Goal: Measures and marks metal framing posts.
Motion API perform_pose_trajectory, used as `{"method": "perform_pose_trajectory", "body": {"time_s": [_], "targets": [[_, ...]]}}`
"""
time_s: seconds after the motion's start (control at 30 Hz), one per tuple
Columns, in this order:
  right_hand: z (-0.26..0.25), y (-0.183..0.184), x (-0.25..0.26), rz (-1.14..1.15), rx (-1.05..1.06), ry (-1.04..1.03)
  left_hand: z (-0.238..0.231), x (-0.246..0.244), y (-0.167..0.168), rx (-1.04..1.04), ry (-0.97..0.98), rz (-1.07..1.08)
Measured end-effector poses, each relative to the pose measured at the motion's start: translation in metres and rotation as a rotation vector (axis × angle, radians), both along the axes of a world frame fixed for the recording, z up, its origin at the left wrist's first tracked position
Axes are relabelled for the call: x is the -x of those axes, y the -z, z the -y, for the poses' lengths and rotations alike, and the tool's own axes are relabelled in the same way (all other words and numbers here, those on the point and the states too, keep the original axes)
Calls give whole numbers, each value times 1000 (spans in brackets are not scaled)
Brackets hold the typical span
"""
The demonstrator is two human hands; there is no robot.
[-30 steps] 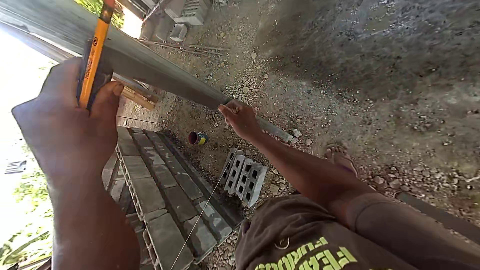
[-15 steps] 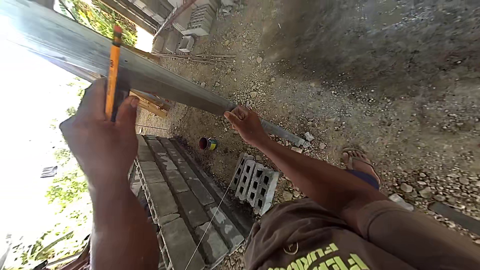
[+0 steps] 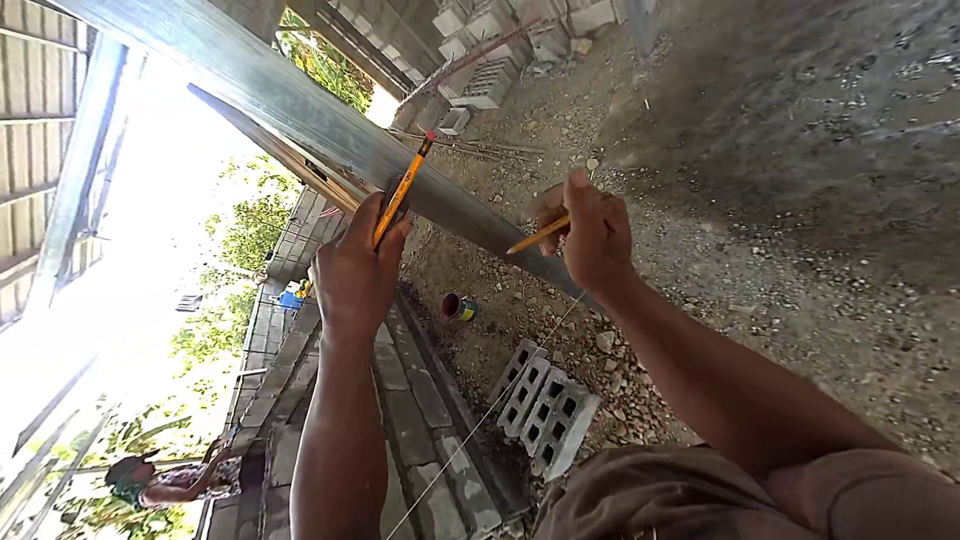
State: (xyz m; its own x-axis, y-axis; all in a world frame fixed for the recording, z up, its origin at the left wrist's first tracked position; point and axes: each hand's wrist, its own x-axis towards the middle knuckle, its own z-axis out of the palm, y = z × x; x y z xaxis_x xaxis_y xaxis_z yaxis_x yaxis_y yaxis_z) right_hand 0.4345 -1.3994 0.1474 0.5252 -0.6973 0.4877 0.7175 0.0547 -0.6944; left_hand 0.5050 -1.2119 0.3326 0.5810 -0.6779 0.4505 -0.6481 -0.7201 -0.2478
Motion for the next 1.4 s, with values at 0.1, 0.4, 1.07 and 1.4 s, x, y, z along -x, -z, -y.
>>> {"method": "perform_pose_trajectory", "body": {"time_s": [0.1, 0.4, 1.07, 1.4], "targets": [[-2, -19, -14, 242, 116, -23, -3, -1, 1, -3, 37, 9], [-30, -46, -46, 276, 65, 41, -5, 0, 3, 18, 49, -4], [-32, -53, -47, 206, 63, 70, -2, -2, 2, 18, 56, -2], [-35, -50, -48, 213, 80, 130, -3, -2, 3, 23, 64, -9]]}}
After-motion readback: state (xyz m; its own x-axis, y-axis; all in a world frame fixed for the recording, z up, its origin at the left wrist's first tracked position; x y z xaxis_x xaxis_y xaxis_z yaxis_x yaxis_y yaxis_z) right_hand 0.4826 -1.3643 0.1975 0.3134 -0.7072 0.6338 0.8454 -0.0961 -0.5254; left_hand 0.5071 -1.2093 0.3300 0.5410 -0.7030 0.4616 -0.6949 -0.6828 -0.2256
